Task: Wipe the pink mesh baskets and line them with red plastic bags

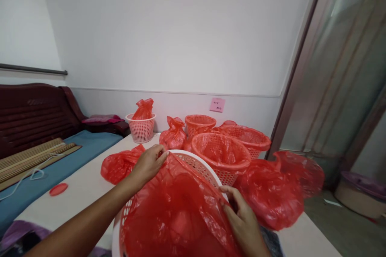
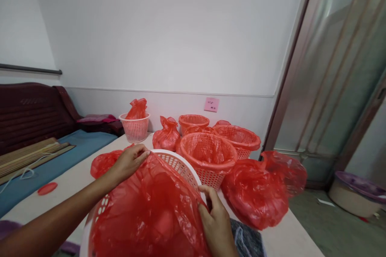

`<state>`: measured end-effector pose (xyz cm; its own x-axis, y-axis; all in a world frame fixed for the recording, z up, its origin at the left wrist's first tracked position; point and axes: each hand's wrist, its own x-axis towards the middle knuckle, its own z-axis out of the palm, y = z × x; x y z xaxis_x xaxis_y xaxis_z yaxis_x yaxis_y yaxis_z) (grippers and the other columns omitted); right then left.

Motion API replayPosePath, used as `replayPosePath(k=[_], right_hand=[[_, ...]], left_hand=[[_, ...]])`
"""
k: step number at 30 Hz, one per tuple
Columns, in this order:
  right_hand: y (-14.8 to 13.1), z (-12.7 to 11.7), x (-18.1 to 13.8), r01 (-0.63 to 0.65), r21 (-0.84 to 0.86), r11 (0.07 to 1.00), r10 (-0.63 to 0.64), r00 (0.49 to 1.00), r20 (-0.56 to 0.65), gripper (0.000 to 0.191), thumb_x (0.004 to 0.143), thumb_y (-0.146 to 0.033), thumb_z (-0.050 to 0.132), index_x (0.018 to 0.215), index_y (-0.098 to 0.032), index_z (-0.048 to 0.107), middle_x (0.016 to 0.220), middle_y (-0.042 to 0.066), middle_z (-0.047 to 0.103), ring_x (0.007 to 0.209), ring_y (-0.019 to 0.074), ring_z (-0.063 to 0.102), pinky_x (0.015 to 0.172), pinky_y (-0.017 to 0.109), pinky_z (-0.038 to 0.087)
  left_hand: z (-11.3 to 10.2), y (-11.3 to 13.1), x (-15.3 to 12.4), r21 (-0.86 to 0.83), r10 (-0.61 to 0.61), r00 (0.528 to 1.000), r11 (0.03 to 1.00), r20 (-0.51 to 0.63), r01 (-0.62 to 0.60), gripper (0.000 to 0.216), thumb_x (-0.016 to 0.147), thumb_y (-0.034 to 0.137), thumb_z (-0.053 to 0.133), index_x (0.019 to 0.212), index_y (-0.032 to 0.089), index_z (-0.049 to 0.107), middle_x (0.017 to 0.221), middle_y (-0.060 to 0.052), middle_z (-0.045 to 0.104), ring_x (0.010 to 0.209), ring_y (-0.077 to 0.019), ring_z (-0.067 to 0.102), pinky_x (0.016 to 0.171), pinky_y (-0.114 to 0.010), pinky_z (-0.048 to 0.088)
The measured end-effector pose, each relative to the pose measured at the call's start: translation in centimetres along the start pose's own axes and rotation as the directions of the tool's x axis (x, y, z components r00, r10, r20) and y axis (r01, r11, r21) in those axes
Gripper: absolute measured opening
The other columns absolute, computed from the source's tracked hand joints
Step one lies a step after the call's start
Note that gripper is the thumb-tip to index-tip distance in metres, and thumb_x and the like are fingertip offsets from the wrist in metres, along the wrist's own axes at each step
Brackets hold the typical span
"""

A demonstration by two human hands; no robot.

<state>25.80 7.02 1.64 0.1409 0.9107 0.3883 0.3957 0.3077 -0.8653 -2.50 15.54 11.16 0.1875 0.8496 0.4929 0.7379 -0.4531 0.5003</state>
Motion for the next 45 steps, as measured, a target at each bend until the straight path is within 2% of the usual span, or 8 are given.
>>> replayPosePath(k=[5, 12, 21, 27, 36, 39, 43, 45], right_hand=[[-0.3, -0.1, 3.1, 0.03, 0.025, 0.999, -0.03, 0.999, -0.024, 0.023, 0.081, -0.042, 0.052, 0.077, -0.02, 0.059, 0.075, 0.002, 0.064, 0.073, 0.0206, 0.06, 0.07, 0.031, 0.047], [1.6, 0.6, 4.0, -0.015, -0.03, 0.999, 0.011, 0.993, -0.115, 0.025, 0.078, -0.038, 0.05, 0.09, -0.02, 0.062, 0.091, 0.005, 0.069, 0.088, 0.0239, 0.062, 0.08, 0.033, 0.043], [0.0, 0.4, 4.6, 0.019, -0.084, 0.996, -0.033, 0.987, -0.158, 0.033, 0.075, -0.05, 0.05, 0.081, -0.019, 0.061, 0.075, 0.003, 0.063, 0.071, 0.0214, 0.056, 0.069, 0.032, 0.042], [1.0, 0.4, 5.2, 0.03, -0.07, 0.997, -0.039, 0.99, -0.134, 0.031, 0.077, -0.049, 0.048, 0.07, -0.021, 0.058, 0.066, 0.001, 0.06, 0.064, 0.0188, 0.054, 0.062, 0.029, 0.041], [1.1, 0.6, 5.7, 0.041, 0.032, 0.999, -0.037, 0.991, -0.127, 0.03, 0.077, -0.048, 0.052, 0.077, -0.019, 0.061, 0.072, 0.003, 0.062, 0.069, 0.02, 0.056, 0.067, 0.03, 0.044], [1.3, 0.7, 5.7, 0.035, 0.057, 0.998, -0.026, 0.989, -0.147, 0.03, 0.076, -0.048, 0.055, 0.083, -0.019, 0.061, 0.072, 0.003, 0.061, 0.068, 0.0204, 0.056, 0.067, 0.031, 0.044], [1.7, 0.6, 5.6, 0.082, 0.074, 0.994, -0.066, 0.978, -0.197, 0.041, 0.075, -0.048, 0.061, 0.101, -0.017, 0.061, 0.092, 0.008, 0.065, 0.086, 0.0241, 0.059, 0.081, 0.036, 0.045], [1.7, 0.6, 5.6, 0.113, 0.091, 0.989, -0.096, 0.98, -0.177, 0.038, 0.077, -0.047, 0.061, 0.101, -0.017, 0.061, 0.097, 0.009, 0.065, 0.09, 0.0244, 0.059, 0.085, 0.036, 0.044]], left_hand=[[0.7, 1.0, 0.4, -0.116, -0.098, 0.995, 0.988, 0.006, 0.098, 0.033, 0.088, 0.044, 0.047, 0.063, 0.022, 0.043, 0.058, 0.005, 0.048, 0.058, -0.0134, 0.046, 0.057, -0.027, 0.034], [1.6, 0.6, 1.3, -0.194, -0.19, 0.982, 0.962, 0.017, 0.19, 0.038, 0.089, 0.045, 0.054, 0.062, 0.02, 0.044, 0.056, 0.008, 0.042, 0.05, -0.0092, 0.041, 0.052, -0.025, 0.033], [2.1, 1.5, 1.2, -0.238, -0.159, 0.987, 0.958, 0.019, 0.159, 0.04, 0.092, 0.045, 0.051, 0.062, 0.02, 0.043, 0.055, 0.008, 0.041, 0.053, -0.0093, 0.041, 0.053, -0.025, 0.033], [2.3, 1.3, 2.1, -0.215, -0.241, 0.969, 0.945, 0.047, 0.246, 0.032, 0.093, 0.043, 0.052, 0.075, 0.016, 0.057, 0.064, 0.005, 0.051, 0.054, -0.0091, 0.05, 0.055, -0.026, 0.044], [2.1, 1.4, 3.1, -0.184, -0.345, 0.926, 0.911, 0.151, 0.369, 0.031, 0.092, 0.044, 0.054, 0.097, 0.014, 0.063, 0.086, -0.001, 0.065, 0.07, -0.0131, 0.062, 0.064, -0.03, 0.053], [2.0, 1.6, 3.1, -0.197, -0.364, 0.918, 0.899, 0.158, 0.39, 0.032, 0.092, 0.044, 0.054, 0.097, 0.014, 0.063, 0.085, -0.001, 0.064, 0.068, -0.0129, 0.062, 0.063, -0.03, 0.053], [1.8, 1.9, 3.1, -0.241, -0.359, 0.92, 0.889, 0.158, 0.389, 0.031, 0.092, 0.043, 0.054, 0.09, 0.014, 0.062, 0.076, 0.002, 0.061, 0.06, -0.0102, 0.058, 0.056, -0.026, 0.05], [1.7, 2.2, 3.1, -0.282, -0.353, 0.924, 0.881, 0.146, 0.38, 0.032, 0.092, 0.044, 0.054, 0.085, 0.014, 0.061, 0.07, 0.004, 0.058, 0.055, -0.0087, 0.054, 0.052, -0.024, 0.047]])
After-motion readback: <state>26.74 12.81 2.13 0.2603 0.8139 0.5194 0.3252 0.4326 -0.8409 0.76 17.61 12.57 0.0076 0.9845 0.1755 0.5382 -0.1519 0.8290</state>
